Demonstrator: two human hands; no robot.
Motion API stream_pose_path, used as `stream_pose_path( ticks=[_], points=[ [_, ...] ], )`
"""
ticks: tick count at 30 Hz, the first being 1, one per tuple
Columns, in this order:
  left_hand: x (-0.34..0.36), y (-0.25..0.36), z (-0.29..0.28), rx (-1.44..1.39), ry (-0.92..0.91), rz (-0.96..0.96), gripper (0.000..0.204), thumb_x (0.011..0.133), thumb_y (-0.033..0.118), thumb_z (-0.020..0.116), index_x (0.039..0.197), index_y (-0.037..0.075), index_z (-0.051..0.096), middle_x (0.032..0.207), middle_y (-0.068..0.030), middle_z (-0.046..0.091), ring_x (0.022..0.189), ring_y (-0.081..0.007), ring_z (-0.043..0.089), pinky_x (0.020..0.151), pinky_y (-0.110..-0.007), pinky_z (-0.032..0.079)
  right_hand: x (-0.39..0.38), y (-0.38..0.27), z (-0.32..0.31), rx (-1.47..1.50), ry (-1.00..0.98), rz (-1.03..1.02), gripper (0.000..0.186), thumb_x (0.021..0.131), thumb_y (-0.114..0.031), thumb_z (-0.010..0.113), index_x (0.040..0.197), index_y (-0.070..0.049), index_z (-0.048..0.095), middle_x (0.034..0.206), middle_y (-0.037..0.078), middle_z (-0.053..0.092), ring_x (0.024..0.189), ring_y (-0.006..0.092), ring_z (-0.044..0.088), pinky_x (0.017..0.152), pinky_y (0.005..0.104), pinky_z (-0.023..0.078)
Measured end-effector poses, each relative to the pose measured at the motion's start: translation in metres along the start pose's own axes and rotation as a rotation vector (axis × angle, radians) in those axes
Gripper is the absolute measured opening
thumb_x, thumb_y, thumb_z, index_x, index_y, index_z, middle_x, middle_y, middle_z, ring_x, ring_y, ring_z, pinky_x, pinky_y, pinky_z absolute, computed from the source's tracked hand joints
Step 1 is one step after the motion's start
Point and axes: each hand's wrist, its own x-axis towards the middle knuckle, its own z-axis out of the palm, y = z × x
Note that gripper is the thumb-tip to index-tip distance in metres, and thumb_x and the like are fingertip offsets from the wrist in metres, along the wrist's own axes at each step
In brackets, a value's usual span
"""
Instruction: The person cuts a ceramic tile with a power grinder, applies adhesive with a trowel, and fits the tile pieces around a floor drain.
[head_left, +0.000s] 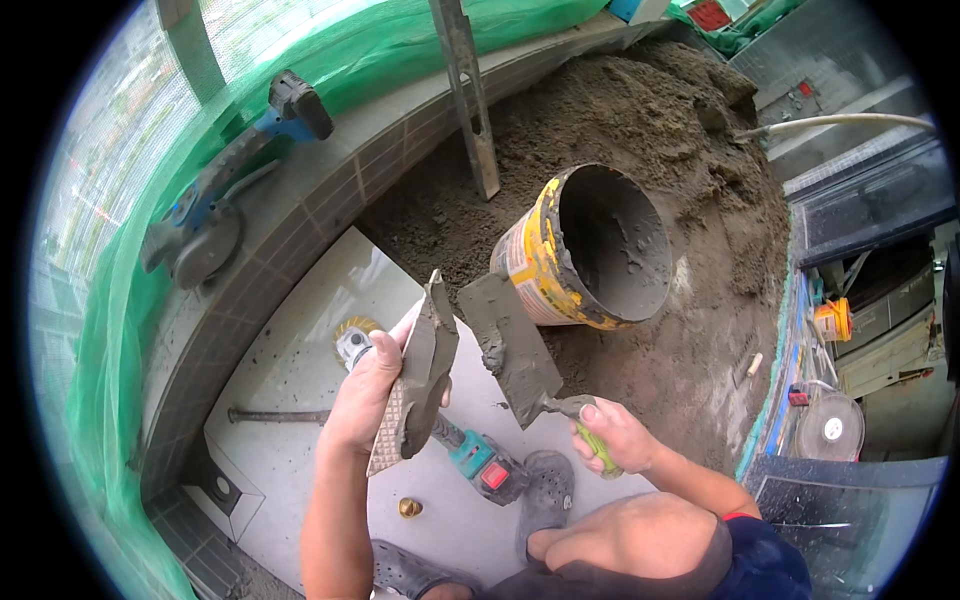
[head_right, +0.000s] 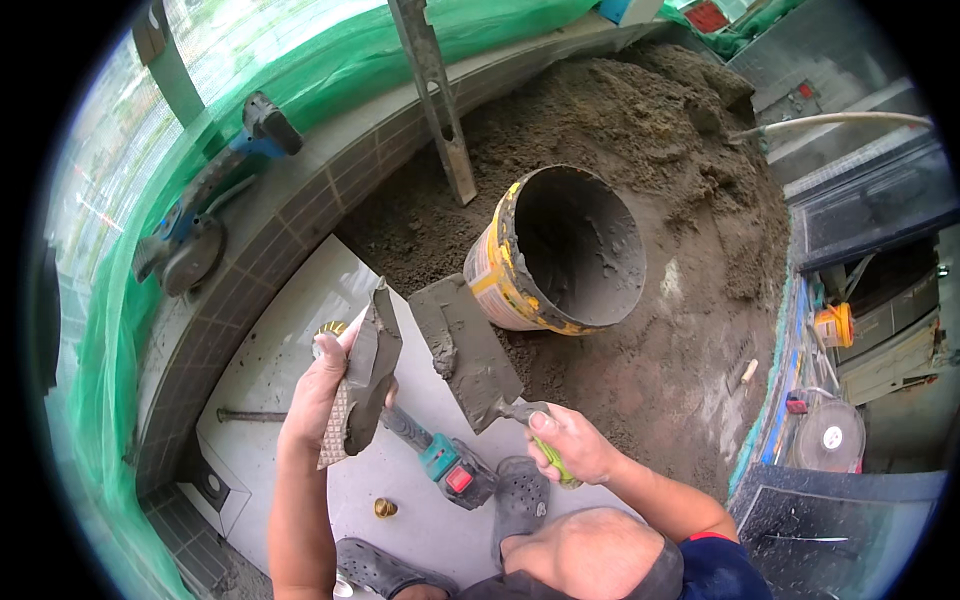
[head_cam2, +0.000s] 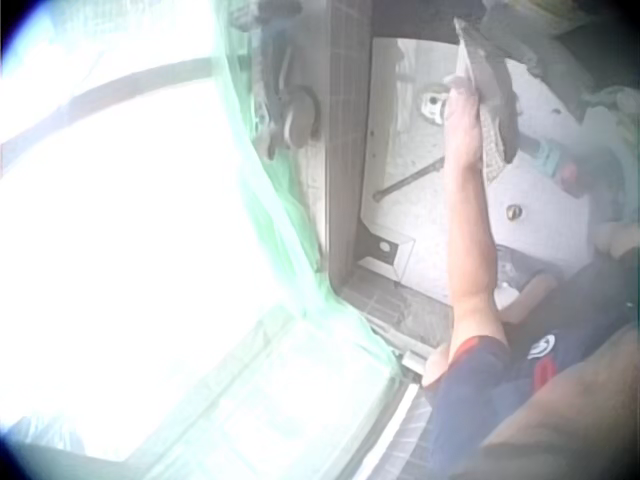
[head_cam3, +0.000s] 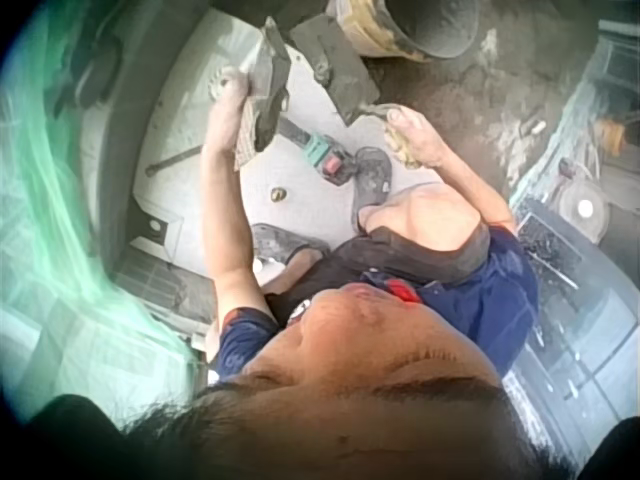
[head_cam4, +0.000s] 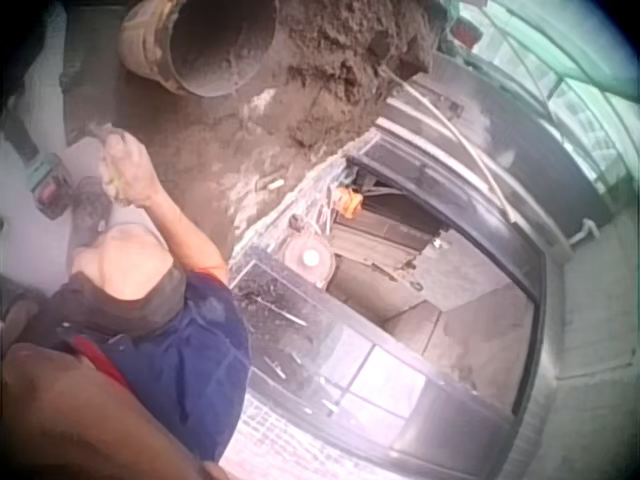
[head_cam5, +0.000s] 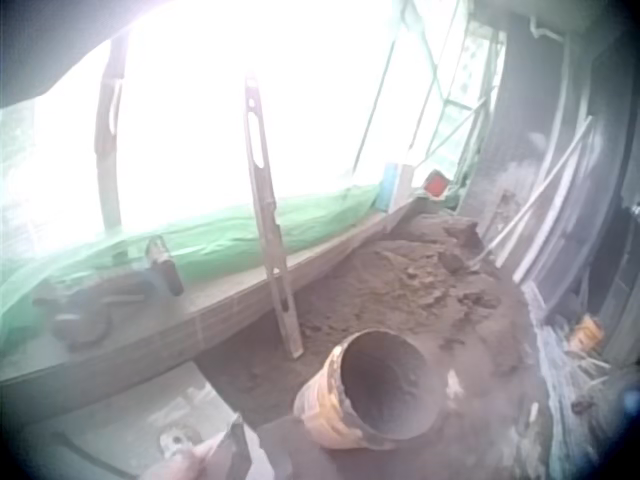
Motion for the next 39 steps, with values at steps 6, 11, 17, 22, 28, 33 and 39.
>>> stream_pose_path(
  ticks=[6, 11, 17, 22, 28, 33, 39],
  points=[
    [-0.004, 0.011, -0.015, 0.214, -0.028, -0.055, 0.076, 0.101, 0.065, 0.036, 0.152, 0.008, 0.043, 0.099, -0.0034, 0.064, 0.082, -0.0105, 0.059, 0.077, -0.028, 0.05, -0.016, -0.033, -0.019, -0.589, 0.068, -0.222, 0.051, 0.098, -0.053, 0.059, 0.106, -0.003, 0.053, 0.061, 0.002, 0.055, 0.052, 0.0102, 0.053, 0.05, 0.0281, 0.045],
    [-0.001, 0.002, -0.022, 0.311, -0.145, -0.144, 0.072, 0.103, 0.061, 0.039, 0.15, 0.008, 0.046, 0.113, -0.0032, 0.065, 0.096, -0.0104, 0.057, 0.089, -0.029, 0.048, -0.003, -0.039, -0.029, -0.619, 0.148, -0.159, 0.083, 0.095, -0.058, 0.061, 0.133, 0.014, 0.045, 0.06, 0.004, 0.054, 0.052, 0.0105, 0.053, 0.052, 0.0283, 0.046],
    [0.0, -0.001, -0.023, 0.255, -0.066, -0.137, 0.086, 0.096, 0.071, 0.04, 0.151, 0.004, 0.043, 0.094, -0.0034, 0.065, 0.079, -0.0098, 0.061, 0.074, -0.026, 0.051, -0.009, -0.038, -0.029, -0.631, 0.094, -0.131, 0.084, 0.095, -0.06, 0.059, 0.136, 0.013, 0.044, 0.061, 0.004, 0.056, 0.053, 0.0106, 0.054, 0.053, 0.029, 0.047],
    [0.001, 0.001, -0.024, 0.351, -0.116, -0.129, 0.087, 0.095, 0.073, 0.039, 0.15, 0.004, 0.045, 0.092, -0.0045, 0.066, 0.082, -0.0108, 0.061, 0.077, -0.027, 0.051, 0.001, -0.042, -0.02, -0.586, 0.047, -0.103, 0.08, 0.096, -0.058, 0.058, 0.134, 0.011, 0.047, 0.063, 0.004, 0.057, 0.053, 0.011, 0.055, 0.052, 0.0288, 0.046],
    [-0.001, 0.008, -0.013, 0.163, 0.016, -0.214, 0.078, 0.101, 0.066, 0.037, 0.147, 0.004, 0.048, 0.091, -0.0058, 0.066, 0.079, -0.0119, 0.062, 0.073, -0.027, 0.051, 0.008, -0.032, -0.02, -0.286, 0.13, -0.13, 0.052, 0.099, -0.057, 0.055, 0.1, -0.005, 0.052, 0.067, 0.002, 0.054, 0.051, 0.0083, 0.051, 0.048, 0.025, 0.042],
    [0.002, 0.012, -0.019, 0.1, 0.035, -0.152, 0.073, 0.104, 0.061, 0.037, 0.144, 0.002, 0.051, 0.09, -0.0061, 0.065, 0.077, -0.0118, 0.061, 0.071, -0.027, 0.051, 0.006, -0.02, -0.011, -0.176, -0.125, -0.037, 0.047, 0.102, -0.054, 0.05, 0.099, -0.007, 0.052, 0.068, 0.0, 0.052, 0.052, 0.0078, 0.05, 0.046, 0.0245, 0.042],
    [0.003, 0.009, -0.035, 0.019, 0.112, 0.011, 0.071, 0.102, 0.062, 0.04, 0.14, 0.004, 0.053, 0.089, -0.0068, 0.064, 0.079, -0.013, 0.06, 0.073, -0.029, 0.051, -0.002, -0.002, -0.014, -0.119, -0.108, 0.063, 0.047, 0.102, -0.053, 0.05, 0.102, -0.006, 0.052, 0.068, 0.002, 0.052, 0.051, 0.0092, 0.048, 0.044, 0.0253, 0.04]
  ],
)
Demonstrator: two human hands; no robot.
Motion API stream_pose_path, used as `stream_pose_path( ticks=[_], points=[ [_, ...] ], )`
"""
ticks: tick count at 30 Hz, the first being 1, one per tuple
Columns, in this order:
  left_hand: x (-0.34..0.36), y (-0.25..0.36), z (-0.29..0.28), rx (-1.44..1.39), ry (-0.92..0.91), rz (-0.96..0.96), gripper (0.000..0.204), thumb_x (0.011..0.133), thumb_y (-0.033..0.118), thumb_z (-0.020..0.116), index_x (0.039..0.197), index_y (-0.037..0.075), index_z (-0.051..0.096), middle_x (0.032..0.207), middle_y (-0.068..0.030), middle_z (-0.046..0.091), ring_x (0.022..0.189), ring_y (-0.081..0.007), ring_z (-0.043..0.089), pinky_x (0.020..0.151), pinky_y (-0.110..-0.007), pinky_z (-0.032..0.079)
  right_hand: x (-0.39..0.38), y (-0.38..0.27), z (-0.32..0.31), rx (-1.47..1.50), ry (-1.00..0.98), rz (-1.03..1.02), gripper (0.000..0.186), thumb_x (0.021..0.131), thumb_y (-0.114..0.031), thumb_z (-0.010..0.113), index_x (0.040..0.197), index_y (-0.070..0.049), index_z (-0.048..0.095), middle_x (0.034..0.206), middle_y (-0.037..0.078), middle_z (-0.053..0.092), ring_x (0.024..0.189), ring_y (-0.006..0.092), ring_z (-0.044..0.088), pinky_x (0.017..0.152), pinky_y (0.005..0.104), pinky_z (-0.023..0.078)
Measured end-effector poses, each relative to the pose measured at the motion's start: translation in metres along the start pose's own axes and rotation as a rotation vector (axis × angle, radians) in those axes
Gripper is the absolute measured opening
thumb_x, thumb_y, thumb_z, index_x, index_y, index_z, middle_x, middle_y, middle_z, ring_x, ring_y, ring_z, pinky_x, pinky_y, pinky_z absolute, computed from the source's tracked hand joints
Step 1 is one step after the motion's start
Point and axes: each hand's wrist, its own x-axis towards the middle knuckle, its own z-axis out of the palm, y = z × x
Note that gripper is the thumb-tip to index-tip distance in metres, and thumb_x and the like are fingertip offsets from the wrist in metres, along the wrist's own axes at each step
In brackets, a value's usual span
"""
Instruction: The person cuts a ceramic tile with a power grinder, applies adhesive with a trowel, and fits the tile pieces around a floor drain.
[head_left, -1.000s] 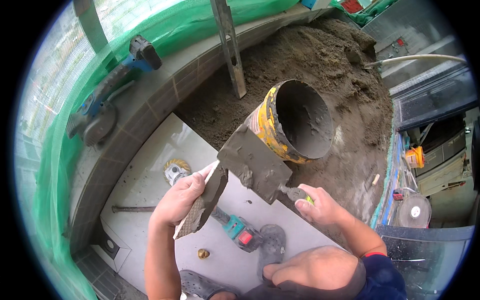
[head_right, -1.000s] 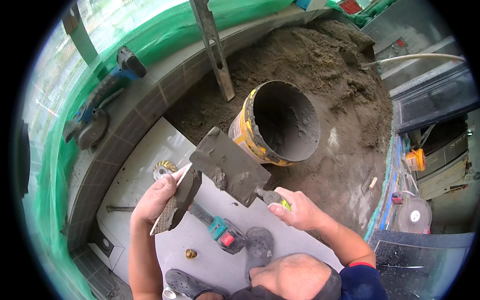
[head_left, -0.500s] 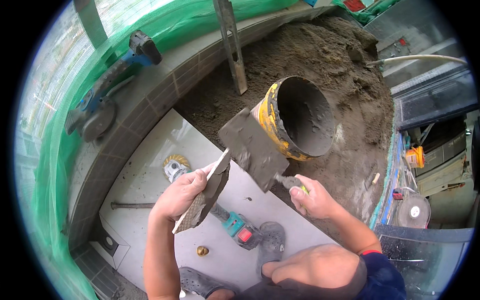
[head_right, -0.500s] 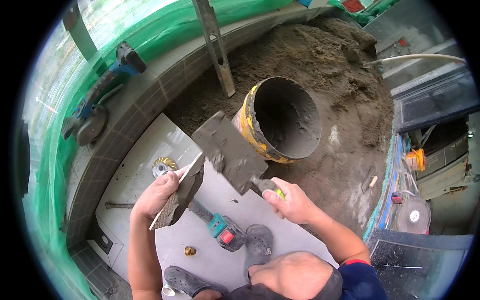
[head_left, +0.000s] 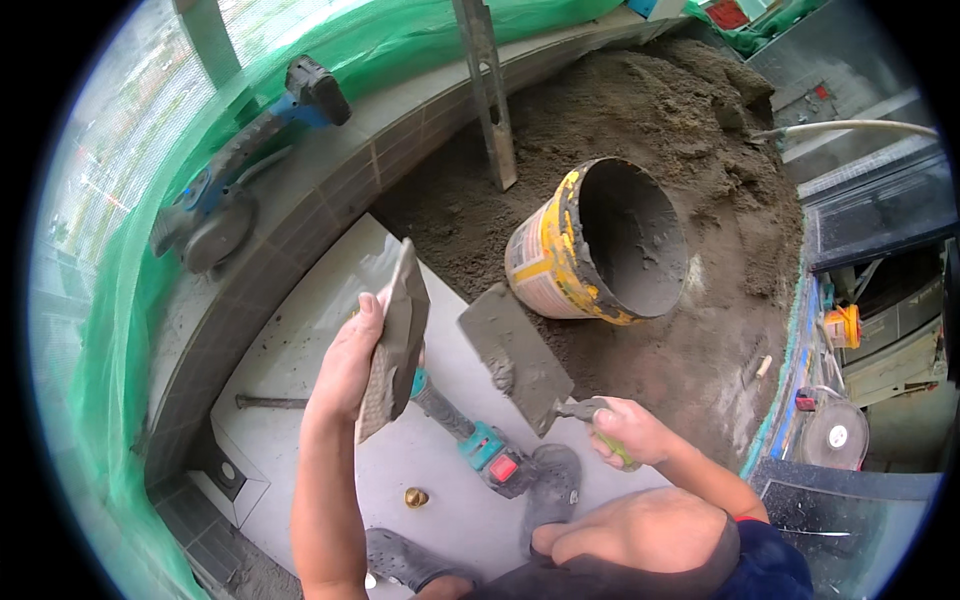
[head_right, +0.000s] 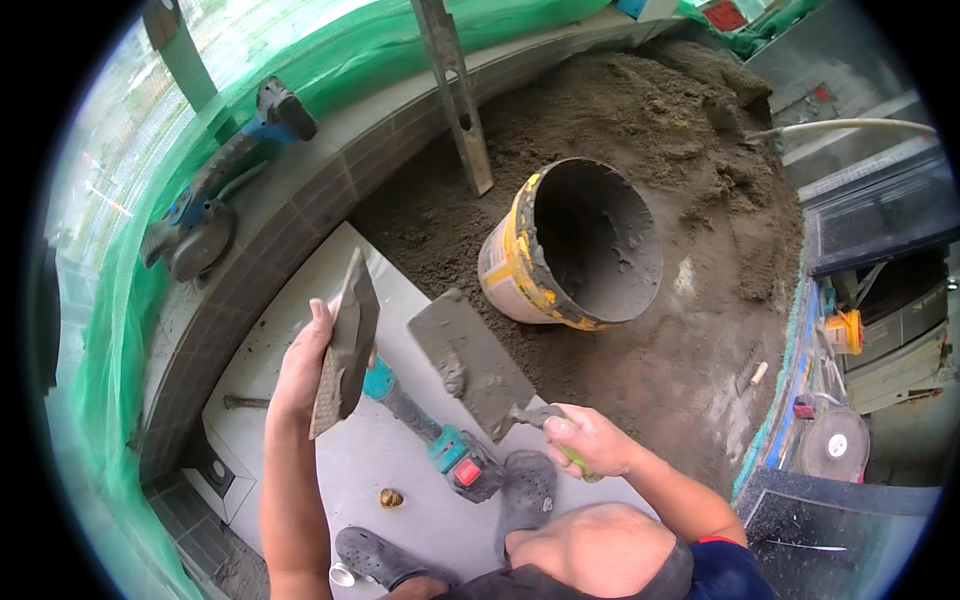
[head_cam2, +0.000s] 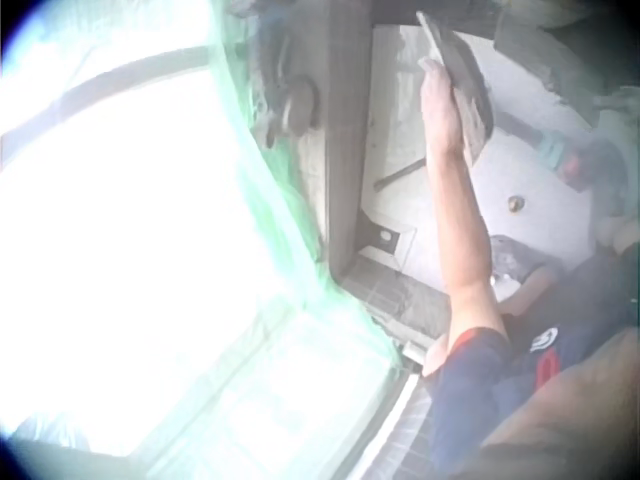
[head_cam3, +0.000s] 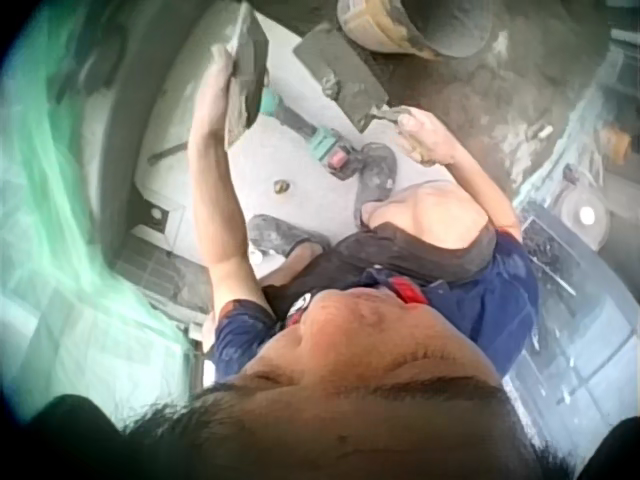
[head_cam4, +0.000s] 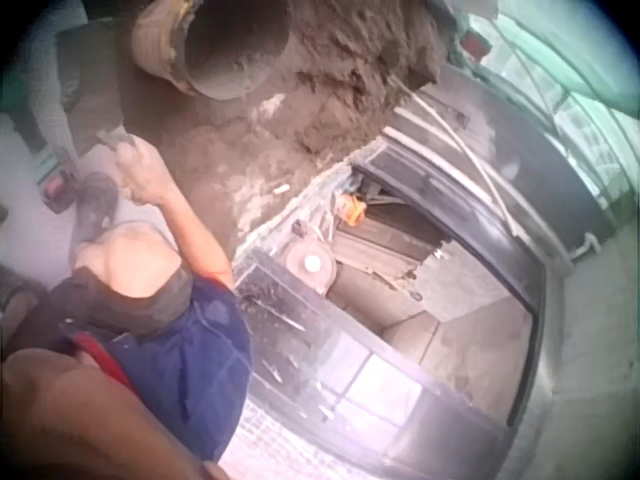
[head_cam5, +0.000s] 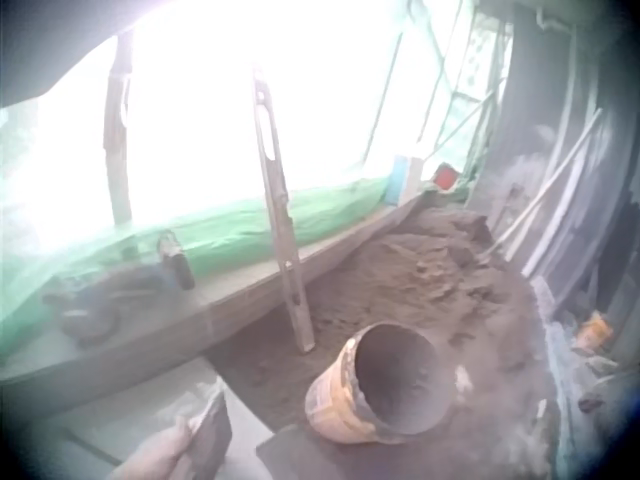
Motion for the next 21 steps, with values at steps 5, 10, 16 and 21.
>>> stream_pose_path(
  ticks=[5, 10, 16, 21],
  points=[
    [0.016, -0.009, 0.006, -0.206, 0.125, 0.158, 0.063, 0.104, 0.055, 0.04, 0.138, 0.004, 0.054, 0.094, -0.0084, 0.068, 0.069, -0.0093, 0.055, 0.06, -0.025, 0.043, -0.005, 0.003, 0.004, 0.276, -0.074, 0.051, 0.05, 0.101, -0.055, 0.051, 0.1, -0.005, 0.051, 0.067, 0.005, 0.052, 0.048, 0.0115, 0.047, 0.042, 0.0266, 0.04],
    [0.016, -0.019, -0.004, -0.07, 0.03, 0.203, 0.059, 0.103, 0.052, 0.047, 0.135, 0.003, 0.052, 0.103, -0.0081, 0.068, 0.062, -0.006, 0.05, 0.053, -0.021, 0.036, -0.002, -0.013, 0.02, 0.361, -0.17, 0.085, 0.051, 0.101, -0.055, 0.051, 0.1, -0.004, 0.052, 0.066, 0.005, 0.052, 0.047, 0.0115, 0.047, 0.042, 0.0264, 0.04],
    [0.019, -0.023, 0.022, 0.03, 0.152, 0.425, 0.054, 0.102, 0.044, 0.053, 0.135, 0.002, 0.047, 0.12, -0.0125, 0.063, 0.074, -0.0128, 0.063, 0.065, -0.026, 0.054, 0.0, 0.009, 0.016, 0.22, -0.225, 0.116, 0.053, 0.103, -0.055, 0.047, 0.1, -0.002, 0.051, 0.071, 0.004, 0.053, 0.051, 0.0101, 0.048, 0.045, 0.0259, 0.04],
    [0.02, -0.02, 0.015, -0.049, 0.197, 0.532, 0.053, 0.103, 0.042, 0.054, 0.138, 0.003, 0.043, 0.125, -0.0131, 0.061, 0.082, -0.0132, 0.062, 0.07, -0.027, 0.053, -0.009, 0.019, 0.002, 0.208, -0.208, 0.12, 0.053, 0.102, -0.055, 0.049, 0.1, -0.002, 0.052, 0.069, 0.005, 0.052, 0.05, 0.0108, 0.046, 0.044, 0.0261, 0.039]
  ],
)
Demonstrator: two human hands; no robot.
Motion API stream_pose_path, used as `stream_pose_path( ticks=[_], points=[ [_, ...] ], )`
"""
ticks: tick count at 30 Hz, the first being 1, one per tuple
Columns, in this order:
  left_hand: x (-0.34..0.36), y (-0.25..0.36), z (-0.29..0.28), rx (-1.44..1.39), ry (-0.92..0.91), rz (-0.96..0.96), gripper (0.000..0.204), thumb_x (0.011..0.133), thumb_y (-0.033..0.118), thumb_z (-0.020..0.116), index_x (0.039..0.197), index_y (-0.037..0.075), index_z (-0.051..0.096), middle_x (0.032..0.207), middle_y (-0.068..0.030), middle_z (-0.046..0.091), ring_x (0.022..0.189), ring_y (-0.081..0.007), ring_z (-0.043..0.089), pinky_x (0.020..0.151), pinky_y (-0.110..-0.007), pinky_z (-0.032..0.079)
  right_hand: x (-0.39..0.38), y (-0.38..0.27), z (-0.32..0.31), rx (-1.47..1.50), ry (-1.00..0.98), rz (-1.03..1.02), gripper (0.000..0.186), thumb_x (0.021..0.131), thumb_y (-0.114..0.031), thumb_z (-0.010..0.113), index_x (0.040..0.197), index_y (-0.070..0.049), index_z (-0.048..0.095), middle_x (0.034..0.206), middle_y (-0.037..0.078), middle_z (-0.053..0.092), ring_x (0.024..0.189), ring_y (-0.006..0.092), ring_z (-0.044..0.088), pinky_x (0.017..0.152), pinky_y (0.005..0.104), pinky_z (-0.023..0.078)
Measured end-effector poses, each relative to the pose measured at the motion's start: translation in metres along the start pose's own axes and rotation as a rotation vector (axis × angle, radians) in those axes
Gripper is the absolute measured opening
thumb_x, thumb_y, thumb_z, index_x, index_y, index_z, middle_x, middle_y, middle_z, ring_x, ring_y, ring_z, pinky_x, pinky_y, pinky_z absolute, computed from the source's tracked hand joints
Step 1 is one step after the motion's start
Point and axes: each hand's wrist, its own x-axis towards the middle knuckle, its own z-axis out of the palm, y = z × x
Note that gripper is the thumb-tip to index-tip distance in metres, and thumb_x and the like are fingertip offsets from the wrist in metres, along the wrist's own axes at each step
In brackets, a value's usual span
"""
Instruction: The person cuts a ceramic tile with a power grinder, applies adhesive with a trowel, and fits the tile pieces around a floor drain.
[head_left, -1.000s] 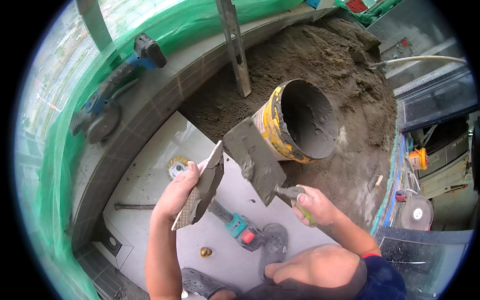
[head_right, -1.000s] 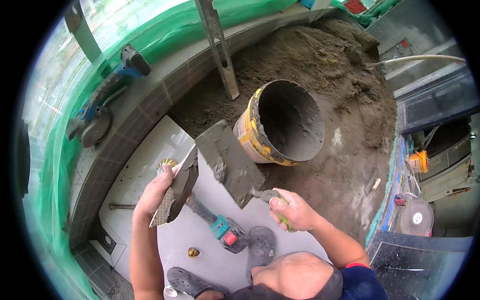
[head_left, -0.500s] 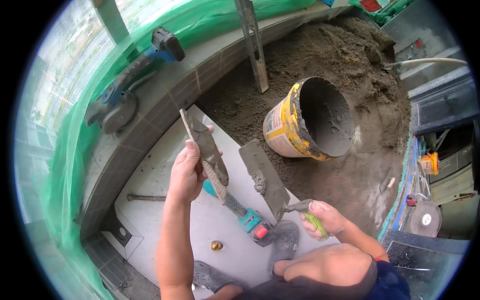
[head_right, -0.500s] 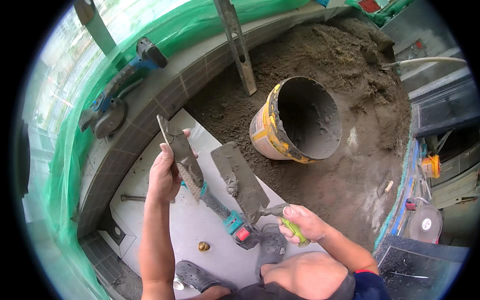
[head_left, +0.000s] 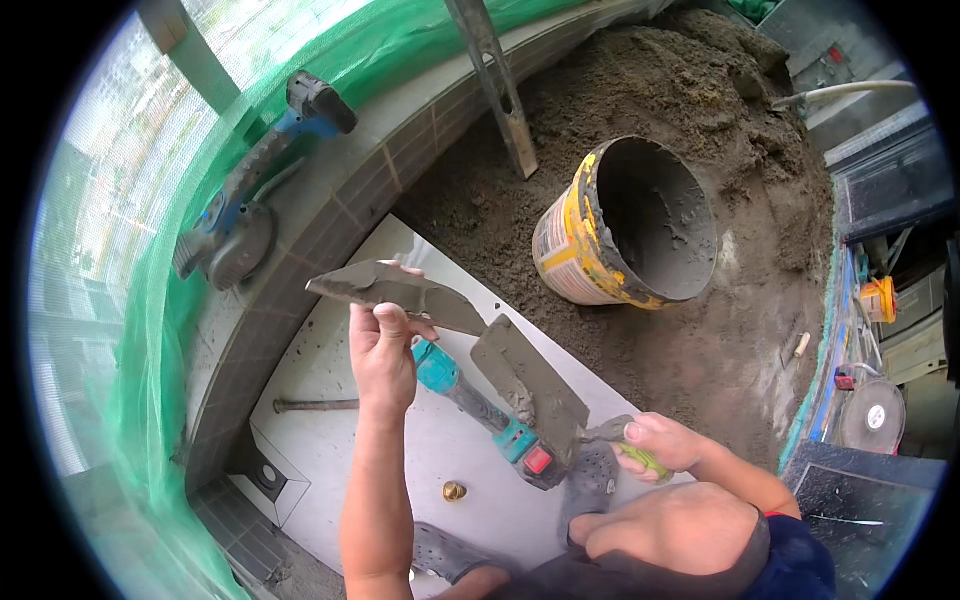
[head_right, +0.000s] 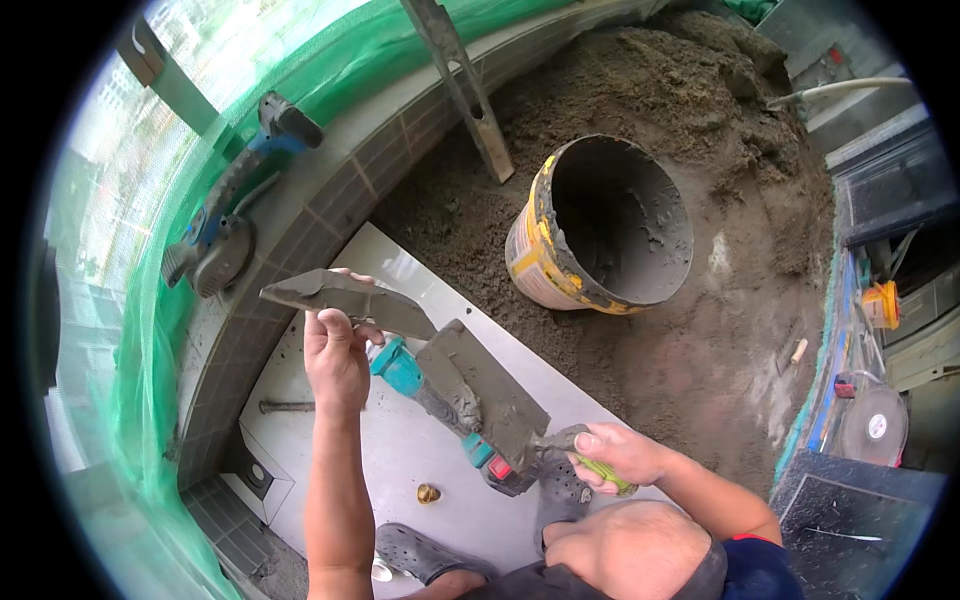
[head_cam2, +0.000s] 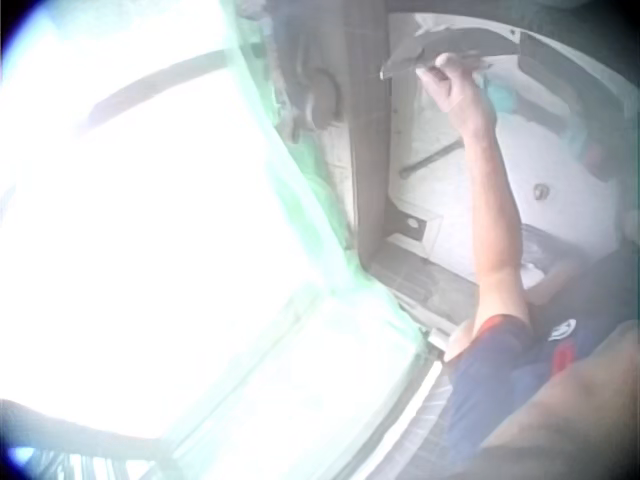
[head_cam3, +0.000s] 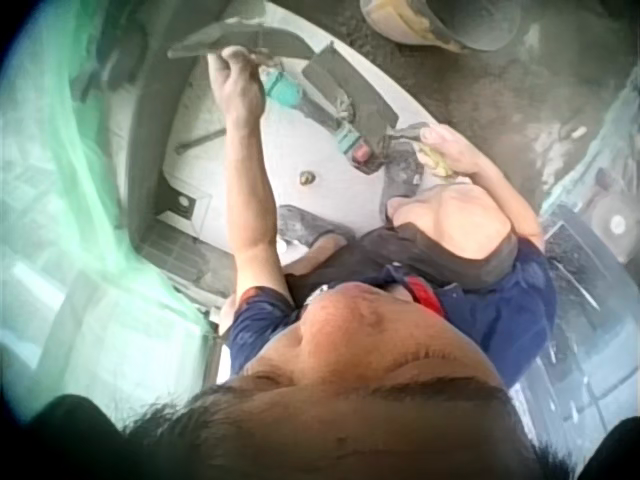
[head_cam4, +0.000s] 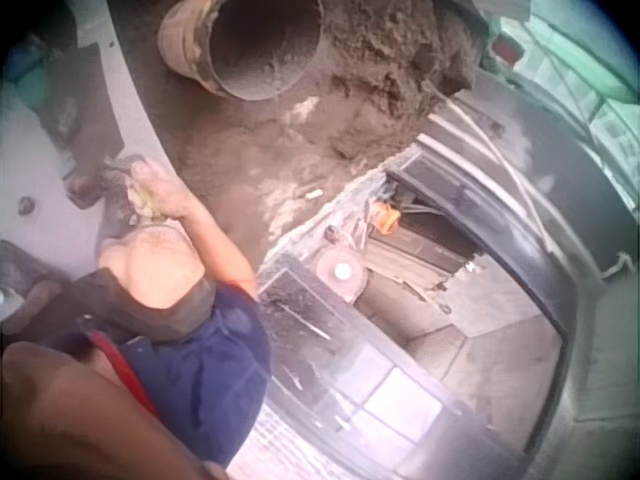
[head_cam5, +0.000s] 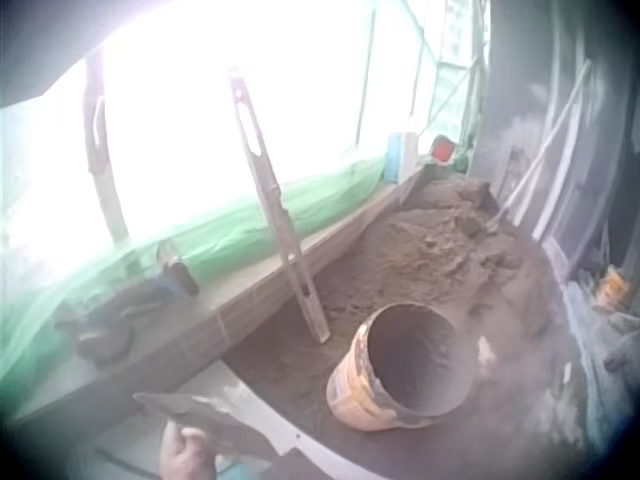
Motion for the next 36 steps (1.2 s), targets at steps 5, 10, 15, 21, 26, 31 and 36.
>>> stream_pose_path(
  ticks=[5, 10, 15, 21, 26, 31, 36],
  points=[
    [0.003, 0.001, -0.008, 0.064, -0.087, 0.086, 0.057, 0.098, 0.041, 0.064, 0.138, 0.005, 0.045, 0.13, -0.0093, 0.057, 0.089, -0.0111, 0.058, 0.074, -0.026, 0.049, -0.002, -0.017, 0.005, 0.05, 0.024, -0.072, 0.053, 0.101, -0.056, 0.051, 0.1, -0.003, 0.053, 0.067, 0.006, 0.053, 0.049, 0.0113, 0.048, 0.044, 0.0261, 0.041],
    [-0.006, -0.008, 0.022, 0.083, -0.069, 0.087, 0.056, 0.096, 0.037, 0.069, 0.137, 0.006, 0.047, 0.131, -0.0076, 0.056, 0.1, -0.0121, 0.058, 0.082, -0.027, 0.049, 0.021, -0.016, 0.011, 0.033, 0.007, -0.095, 0.053, 0.102, -0.056, 0.048, 0.1, -0.004, 0.052, 0.07, 0.005, 0.053, 0.05, 0.0107, 0.049, 0.043, 0.0262, 0.041],
    [0.005, -0.002, -0.015, -0.039, -0.019, 0.106, 0.053, 0.102, 0.042, 0.056, 0.136, 0.003, 0.048, 0.13, -0.0119, 0.058, 0.096, -0.012, 0.057, 0.077, -0.027, 0.047, 0.008, 0.011, -0.004, -0.001, 0.045, -0.037, 0.054, 0.102, -0.056, 0.048, 0.099, -0.002, 0.054, 0.067, 0.005, 0.053, 0.049, 0.0119, 0.049, 0.042, 0.0269, 0.039],
    [0.011, 0.012, -0.034, -0.324, -0.206, -0.034, 0.063, 0.099, 0.051, 0.054, 0.136, 0.0, 0.048, 0.127, -0.0154, 0.057, 0.081, -0.0098, 0.055, 0.072, -0.024, 0.046, 0.0, -0.013, 0.001, 0.019, 0.04, -0.128, 0.057, 0.098, -0.059, 0.054, 0.101, -0.003, 0.053, 0.067, 0.006, 0.054, 0.047, 0.0122, 0.047, 0.043, 0.0272, 0.04],
    [0.011, 0.0, -0.019, -0.348, -0.295, -0.077, 0.069, 0.097, 0.055, 0.056, 0.137, -0.001, 0.046, 0.125, -0.0164, 0.059, 0.095, -0.0128, 0.06, 0.071, -0.024, 0.048, 0.002, -0.022, 0.008, -0.059, 0.035, -0.114, 0.056, 0.098, -0.059, 0.053, 0.102, -0.003, 0.053, 0.072, 0.006, 0.055, 0.051, 0.0117, 0.05, 0.044, 0.0265, 0.04],
    [0.022, 0.026, -0.049, -0.443, -0.25, -0.068, 0.073, 0.094, 0.056, 0.057, 0.141, 0.003, 0.042, 0.133, -0.0127, 0.05, 0.126, -0.0235, 0.051, 0.103, -0.039, 0.047, -0.039, -0.011, -0.008, -0.153, 0.245, -0.053, 0.043, 0.101, -0.047, 0.054, 0.11, -0.005, 0.055, 0.075, 0.006, 0.057, 0.057, 0.0129, 0.055, 0.044, 0.0264, 0.042],
    [0.021, 0.117, -0.081, 0.103, -0.212, -0.382, 0.061, 0.1, 0.053, 0.053, 0.131, 0.0, 0.054, 0.109, -0.0104, 0.063, 0.101, -0.0181, 0.063, 0.087, -0.034, 0.052, -0.097, -0.057, -0.014, -0.443, 0.706, -0.47, 0.051, 0.103, -0.046, 0.043, 0.117, 0.001, 0.057, 0.092, 0.012, 0.066, 0.073, 0.0203, 0.065, 0.059, 0.0321, 0.053]
  ],
)
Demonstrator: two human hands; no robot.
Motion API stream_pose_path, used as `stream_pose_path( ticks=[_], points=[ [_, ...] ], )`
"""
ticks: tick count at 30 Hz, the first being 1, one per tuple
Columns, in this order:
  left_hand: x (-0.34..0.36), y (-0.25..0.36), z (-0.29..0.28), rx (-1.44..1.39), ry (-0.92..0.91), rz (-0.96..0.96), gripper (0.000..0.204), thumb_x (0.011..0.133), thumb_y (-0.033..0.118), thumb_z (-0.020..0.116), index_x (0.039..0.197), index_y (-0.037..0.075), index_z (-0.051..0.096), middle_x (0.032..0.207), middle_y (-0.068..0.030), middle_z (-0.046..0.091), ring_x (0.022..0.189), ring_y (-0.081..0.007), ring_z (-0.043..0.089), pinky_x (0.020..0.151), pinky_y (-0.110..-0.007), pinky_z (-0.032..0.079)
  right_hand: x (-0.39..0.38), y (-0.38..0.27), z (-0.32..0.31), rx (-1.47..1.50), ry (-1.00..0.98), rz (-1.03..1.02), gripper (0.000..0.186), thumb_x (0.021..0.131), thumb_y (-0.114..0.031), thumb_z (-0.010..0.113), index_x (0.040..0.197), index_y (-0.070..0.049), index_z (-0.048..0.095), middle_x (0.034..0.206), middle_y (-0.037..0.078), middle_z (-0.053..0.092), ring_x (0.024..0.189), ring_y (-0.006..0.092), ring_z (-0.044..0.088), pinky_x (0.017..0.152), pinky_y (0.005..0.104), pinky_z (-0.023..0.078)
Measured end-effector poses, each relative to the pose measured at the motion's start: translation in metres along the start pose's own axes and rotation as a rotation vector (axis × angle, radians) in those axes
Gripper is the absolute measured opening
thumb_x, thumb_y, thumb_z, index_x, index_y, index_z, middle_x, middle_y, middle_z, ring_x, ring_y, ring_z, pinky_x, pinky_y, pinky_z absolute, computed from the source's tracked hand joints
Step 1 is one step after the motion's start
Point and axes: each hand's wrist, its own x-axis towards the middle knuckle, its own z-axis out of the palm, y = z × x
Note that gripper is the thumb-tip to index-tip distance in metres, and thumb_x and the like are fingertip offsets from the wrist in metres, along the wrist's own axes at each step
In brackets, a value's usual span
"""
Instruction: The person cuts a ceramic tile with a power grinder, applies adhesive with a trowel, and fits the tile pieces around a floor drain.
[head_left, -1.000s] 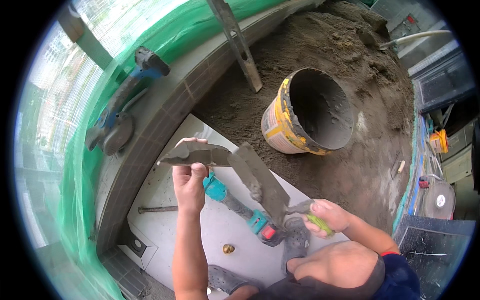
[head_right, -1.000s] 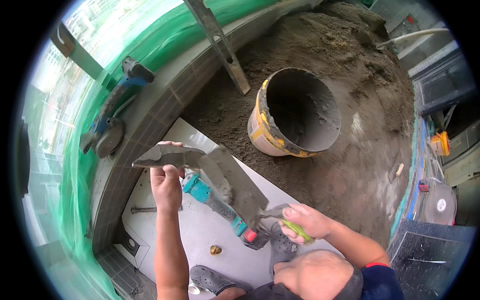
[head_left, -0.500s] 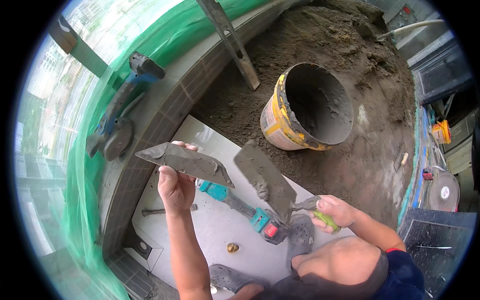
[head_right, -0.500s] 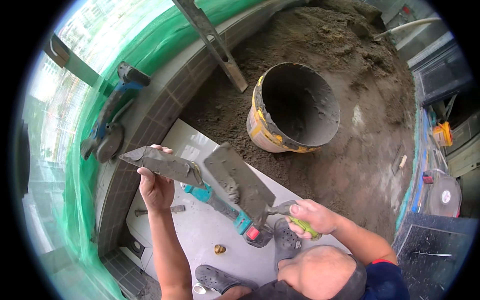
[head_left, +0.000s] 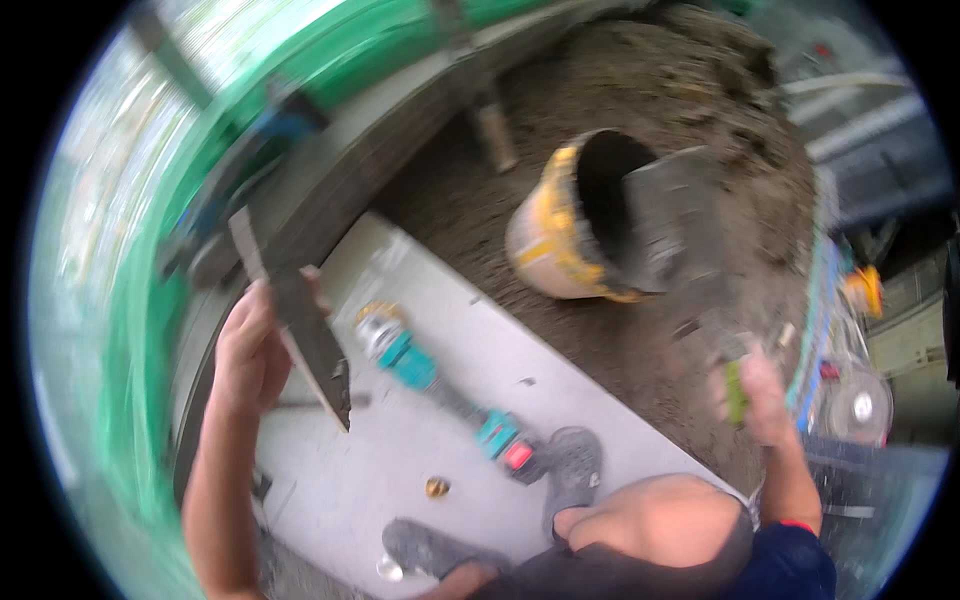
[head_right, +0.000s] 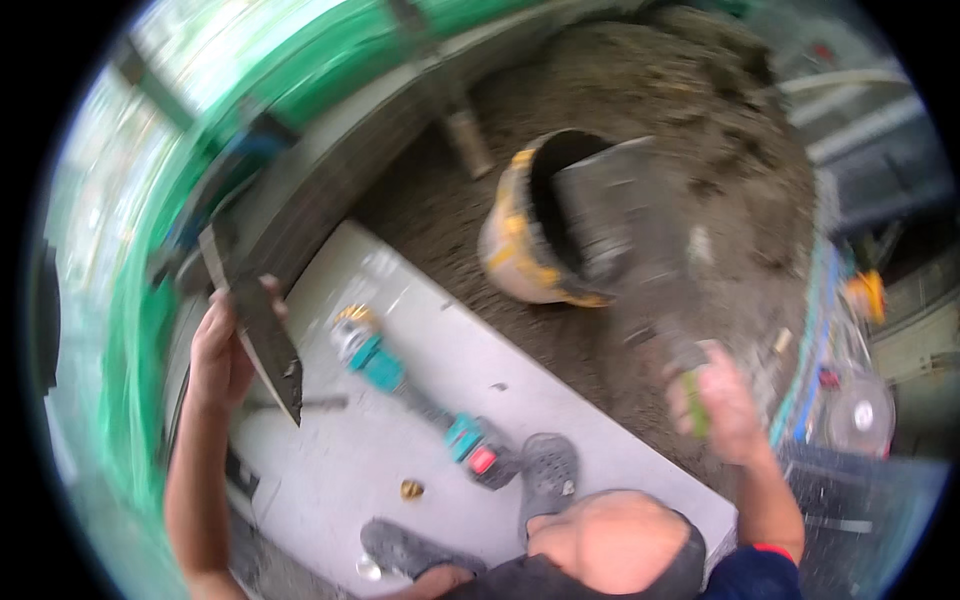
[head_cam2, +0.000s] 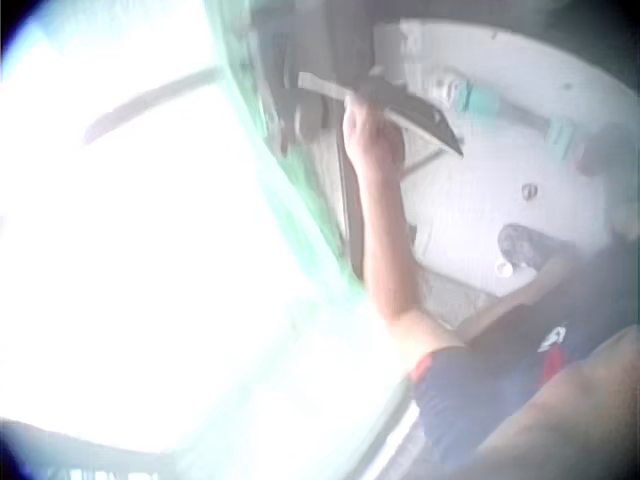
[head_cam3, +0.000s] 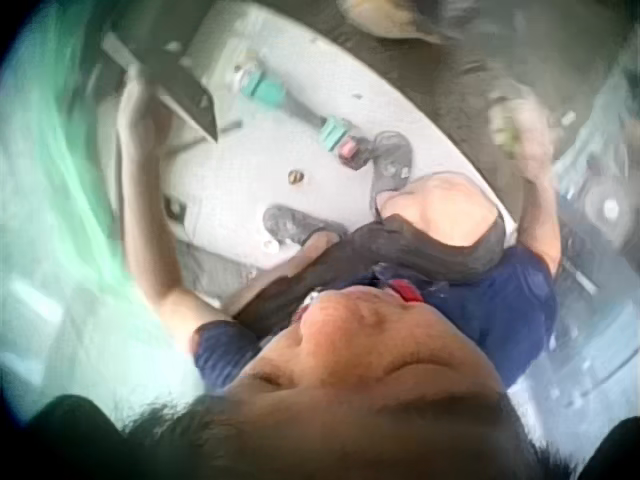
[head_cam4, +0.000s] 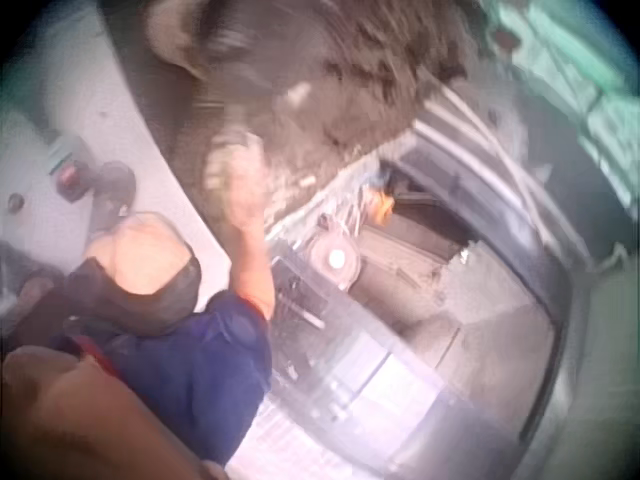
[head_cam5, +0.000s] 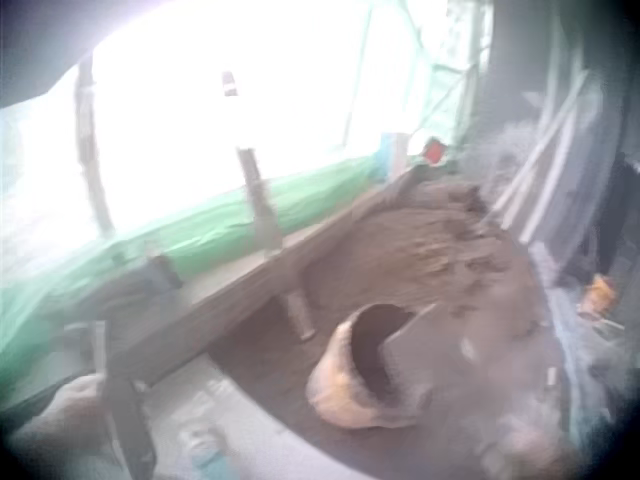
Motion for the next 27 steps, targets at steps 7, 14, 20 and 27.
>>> stream_pose_path(
  ticks=[7, 14, 20, 27],
  points=[
    [-0.122, -0.02, -0.091, 0.34, 0.396, -0.364, 0.044, 0.097, 0.049, 0.062, 0.103, 0.005, 0.064, 0.081, 0.0001, 0.063, 0.067, -0.0082, 0.059, 0.056, -0.024, 0.045, 0.049, -0.029, -0.014, -1.625, 0.144, -0.353, 0.031, 0.084, -0.016, 0.067, 0.115, -0.01, 0.062, 0.099, 0.011, 0.064, 0.095, 0.0322, 0.064, 0.082, 0.0454, 0.049],
    [-0.27, -0.127, -0.146, 0.07, 1.039, -0.394, 0.046, 0.095, 0.05, 0.067, 0.091, 0.004, 0.062, 0.066, 0.0039, 0.05, 0.053, -0.0059, 0.045, 0.052, -0.023, 0.037, 0.09, -0.033, -0.02, -1.887, -0.145, -0.585, 0.022, 0.087, -0.016, 0.06, 0.108, -0.018, 0.066, 0.09, 0.006, 0.066, 0.083, 0.0306, 0.067, 0.068, 0.0483, 0.052],
    [-0.272, -0.157, -0.146, -0.507, 1.124, -0.037, 0.048, 0.092, 0.052, 0.069, 0.092, 0.004, 0.061, 0.086, -0.0061, 0.062, 0.081, -0.0163, 0.06, 0.071, -0.026, 0.049, 0.057, -0.116, 0.14, -1.037, -0.201, -0.605, 0.024, 0.078, 0.003, 0.071, 0.1, 0.001, 0.064, 0.089, 0.016, 0.061, 0.081, 0.0322, 0.063, 0.074, 0.0391, 0.05],
    [-0.202, -0.157, -0.118, -0.759, 1.052, 0.049, 0.048, 0.089, 0.055, 0.071, 0.095, 0.009, 0.063, 0.09, -0.0053, 0.061, 0.08, -0.0162, 0.06, 0.07, -0.026, 0.049, 0.09, -0.098, 0.346, -0.744, -0.832, -0.59, 0.024, 0.092, -0.025, 0.069, 0.092, -0.001, 0.066, 0.079, 0.019, 0.066, 0.075, 0.0386, 0.066, 0.068, 0.044, 0.053]
  ],
)
